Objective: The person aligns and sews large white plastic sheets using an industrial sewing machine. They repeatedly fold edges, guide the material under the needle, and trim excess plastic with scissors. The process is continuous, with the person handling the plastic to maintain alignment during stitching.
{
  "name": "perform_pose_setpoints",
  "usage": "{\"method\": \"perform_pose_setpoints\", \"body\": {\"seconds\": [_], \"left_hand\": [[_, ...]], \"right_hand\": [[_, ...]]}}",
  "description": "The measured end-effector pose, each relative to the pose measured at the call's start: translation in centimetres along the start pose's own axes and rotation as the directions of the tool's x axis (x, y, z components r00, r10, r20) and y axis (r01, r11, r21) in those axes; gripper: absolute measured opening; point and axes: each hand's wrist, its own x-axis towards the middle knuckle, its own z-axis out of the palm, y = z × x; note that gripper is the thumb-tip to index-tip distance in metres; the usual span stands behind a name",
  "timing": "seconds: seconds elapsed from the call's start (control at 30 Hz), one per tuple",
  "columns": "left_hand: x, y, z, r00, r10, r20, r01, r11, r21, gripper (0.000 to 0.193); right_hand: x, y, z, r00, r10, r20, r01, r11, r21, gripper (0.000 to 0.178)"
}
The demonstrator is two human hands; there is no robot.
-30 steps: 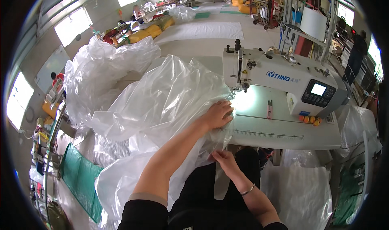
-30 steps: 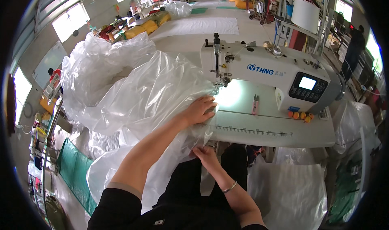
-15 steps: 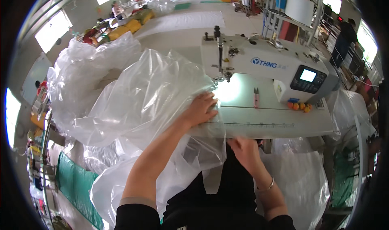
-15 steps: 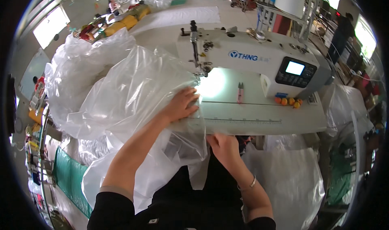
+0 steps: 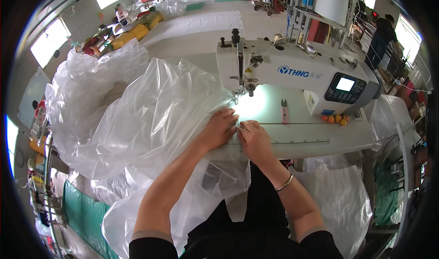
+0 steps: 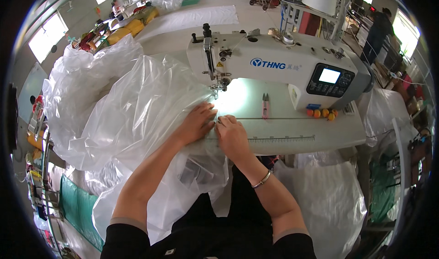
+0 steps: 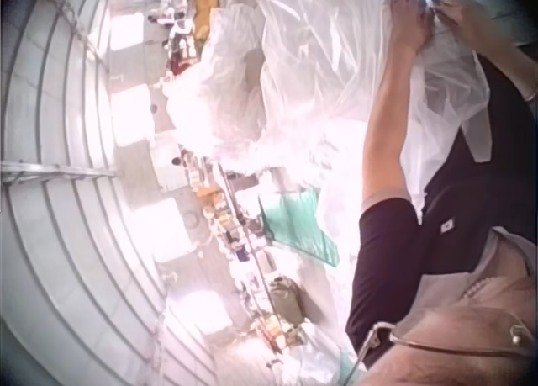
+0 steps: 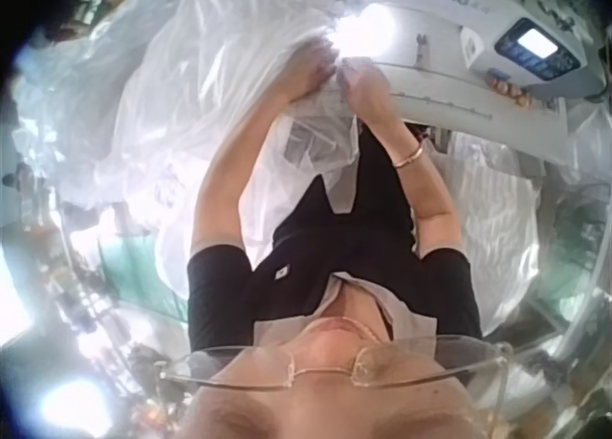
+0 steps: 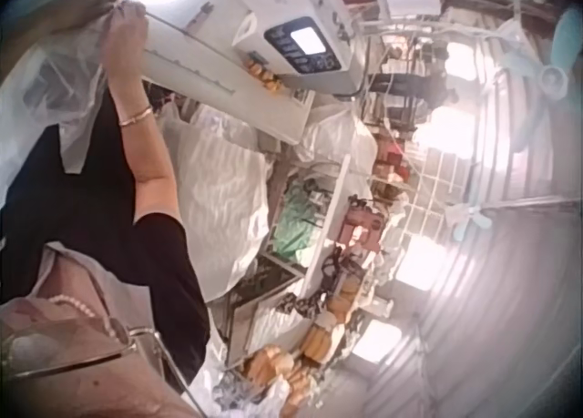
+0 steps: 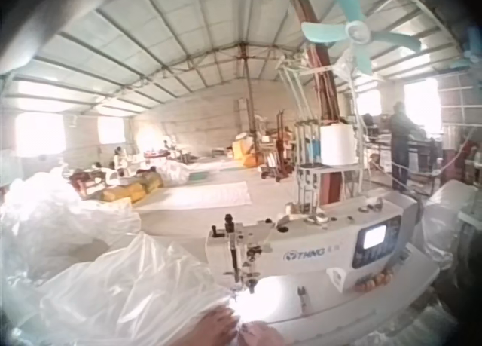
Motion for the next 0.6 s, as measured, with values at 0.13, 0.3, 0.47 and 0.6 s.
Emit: {"method": "perform_pose_setpoints", "body": {"seconds": [0.13,0.3,0.47,0.6], "left_hand": [[0.6,-0.6,0.4,0.997,0.051,-0.063,-0.051,0.999,-0.008,0.037],[1.5,-0.7,0.4,0.994,0.010,-0.110,-0.015,0.999,-0.048,0.032],[2.6,-1.6,0.1,0.994,0.035,-0.099,-0.040,0.998,-0.047,0.028],[3.2,-2.5,0.4,0.995,0.026,-0.092,-0.033,0.997,-0.071,0.026]], "right_hand": [[0.5,0.5,0.6,0.998,-0.017,0.063,0.018,1.000,-0.023,0.015],[1.6,1.4,1.3,0.990,0.019,0.140,-0.012,0.999,-0.051,0.013],[2.0,2.1,2.2,0.998,-0.012,0.069,0.017,0.998,-0.061,0.017],[2.4,2.1,2.1,0.995,0.009,0.099,0.002,0.994,-0.105,0.025]]}}
